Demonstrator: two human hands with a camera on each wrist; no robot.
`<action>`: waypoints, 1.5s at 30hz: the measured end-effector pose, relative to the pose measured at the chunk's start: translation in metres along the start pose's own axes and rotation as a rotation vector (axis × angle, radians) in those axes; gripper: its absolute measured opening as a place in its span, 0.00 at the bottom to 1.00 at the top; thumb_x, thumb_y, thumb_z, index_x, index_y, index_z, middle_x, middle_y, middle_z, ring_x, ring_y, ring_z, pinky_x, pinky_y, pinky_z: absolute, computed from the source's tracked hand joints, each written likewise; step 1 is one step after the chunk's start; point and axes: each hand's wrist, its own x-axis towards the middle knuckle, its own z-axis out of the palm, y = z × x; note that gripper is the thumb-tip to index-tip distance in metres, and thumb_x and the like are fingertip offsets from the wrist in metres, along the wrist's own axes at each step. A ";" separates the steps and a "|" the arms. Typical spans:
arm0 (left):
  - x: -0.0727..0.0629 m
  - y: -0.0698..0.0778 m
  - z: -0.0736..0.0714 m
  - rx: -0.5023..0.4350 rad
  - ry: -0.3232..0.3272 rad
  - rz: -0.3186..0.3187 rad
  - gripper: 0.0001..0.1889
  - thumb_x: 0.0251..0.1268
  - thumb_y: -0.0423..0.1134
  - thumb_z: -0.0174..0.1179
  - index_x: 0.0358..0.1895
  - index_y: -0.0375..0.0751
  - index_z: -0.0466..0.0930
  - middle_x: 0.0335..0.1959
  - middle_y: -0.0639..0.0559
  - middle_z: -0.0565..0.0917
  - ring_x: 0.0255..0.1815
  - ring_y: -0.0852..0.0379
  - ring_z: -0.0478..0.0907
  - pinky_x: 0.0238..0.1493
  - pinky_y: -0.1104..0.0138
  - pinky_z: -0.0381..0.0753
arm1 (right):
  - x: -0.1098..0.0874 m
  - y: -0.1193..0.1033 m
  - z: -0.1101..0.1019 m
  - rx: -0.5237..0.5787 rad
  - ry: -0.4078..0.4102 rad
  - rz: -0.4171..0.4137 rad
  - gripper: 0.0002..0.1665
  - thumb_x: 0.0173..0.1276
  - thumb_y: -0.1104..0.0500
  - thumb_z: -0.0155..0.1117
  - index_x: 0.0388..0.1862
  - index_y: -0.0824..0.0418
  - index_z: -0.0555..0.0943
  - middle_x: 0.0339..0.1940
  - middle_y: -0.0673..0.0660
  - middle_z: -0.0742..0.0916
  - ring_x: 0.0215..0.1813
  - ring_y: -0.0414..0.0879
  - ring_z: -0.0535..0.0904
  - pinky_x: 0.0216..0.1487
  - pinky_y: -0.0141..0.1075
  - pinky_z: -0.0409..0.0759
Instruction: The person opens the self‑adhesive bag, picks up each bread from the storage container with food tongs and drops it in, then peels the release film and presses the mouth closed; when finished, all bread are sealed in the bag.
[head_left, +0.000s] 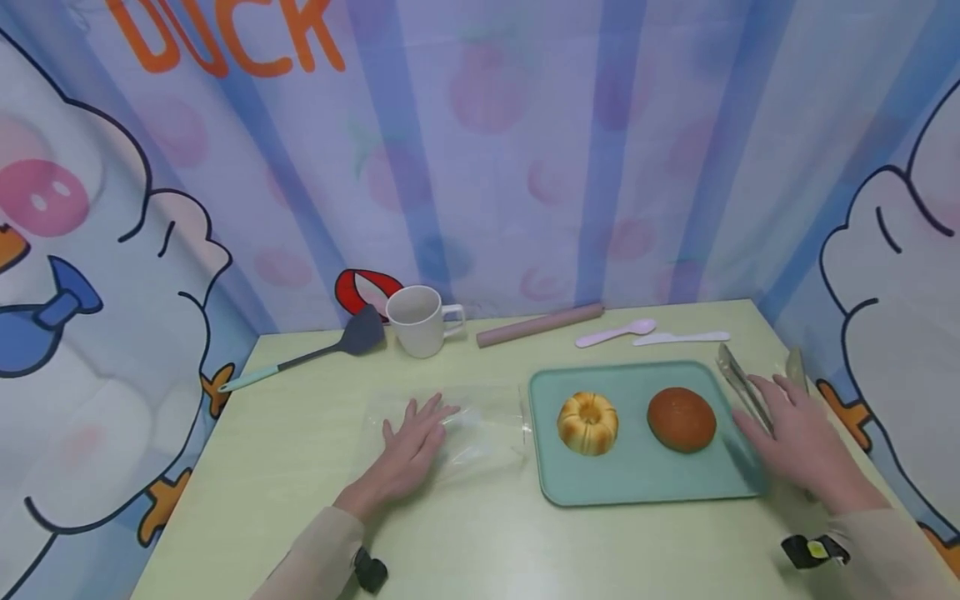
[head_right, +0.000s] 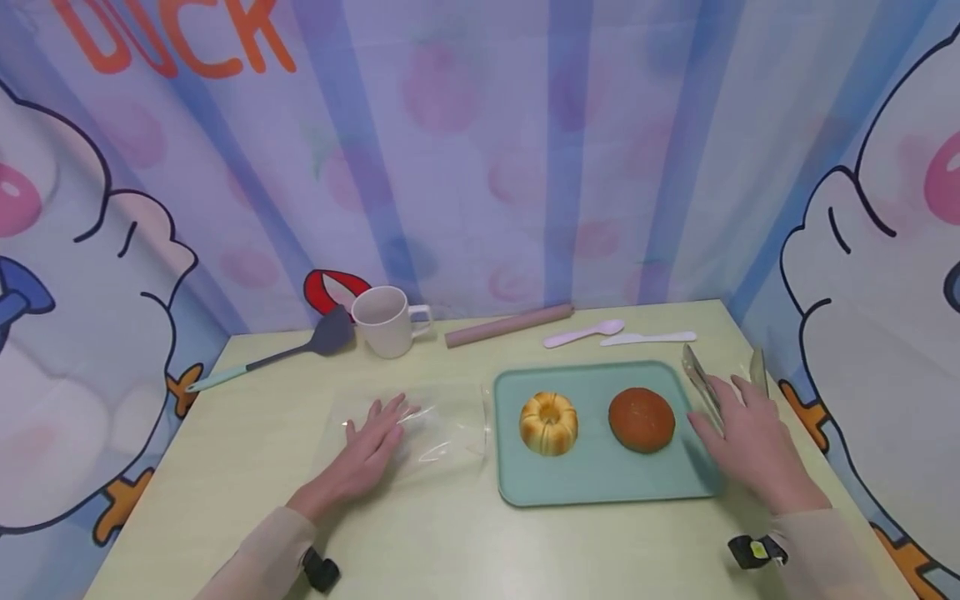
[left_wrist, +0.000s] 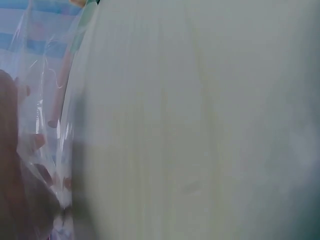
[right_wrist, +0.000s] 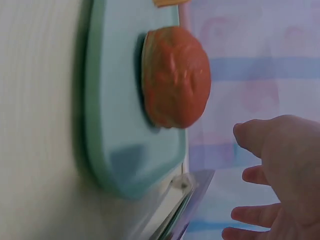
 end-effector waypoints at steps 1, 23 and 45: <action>0.001 0.000 0.000 0.005 0.003 0.002 0.26 0.89 0.54 0.34 0.79 0.58 0.69 0.86 0.46 0.55 0.86 0.28 0.36 0.70 0.21 0.25 | -0.001 0.006 0.000 -0.009 -0.006 0.010 0.40 0.82 0.45 0.57 0.75 0.75 0.65 0.71 0.87 0.66 0.69 0.85 0.60 0.60 0.80 0.62; 0.000 0.001 -0.001 0.023 0.028 -0.019 0.25 0.89 0.53 0.35 0.74 0.52 0.74 0.84 0.44 0.62 0.85 0.28 0.45 0.72 0.24 0.23 | -0.011 0.040 0.004 -0.026 -0.100 0.157 0.55 0.76 0.48 0.65 0.77 0.85 0.48 0.64 0.94 0.62 0.63 0.88 0.60 0.55 0.79 0.66; -0.003 0.001 0.002 0.007 0.030 -0.038 0.25 0.89 0.52 0.35 0.73 0.51 0.74 0.83 0.43 0.63 0.85 0.29 0.45 0.72 0.24 0.22 | -0.015 0.049 0.007 -0.030 -0.126 0.284 0.41 0.81 0.51 0.56 0.60 0.90 0.53 0.45 0.92 0.67 0.41 0.84 0.74 0.37 0.67 0.76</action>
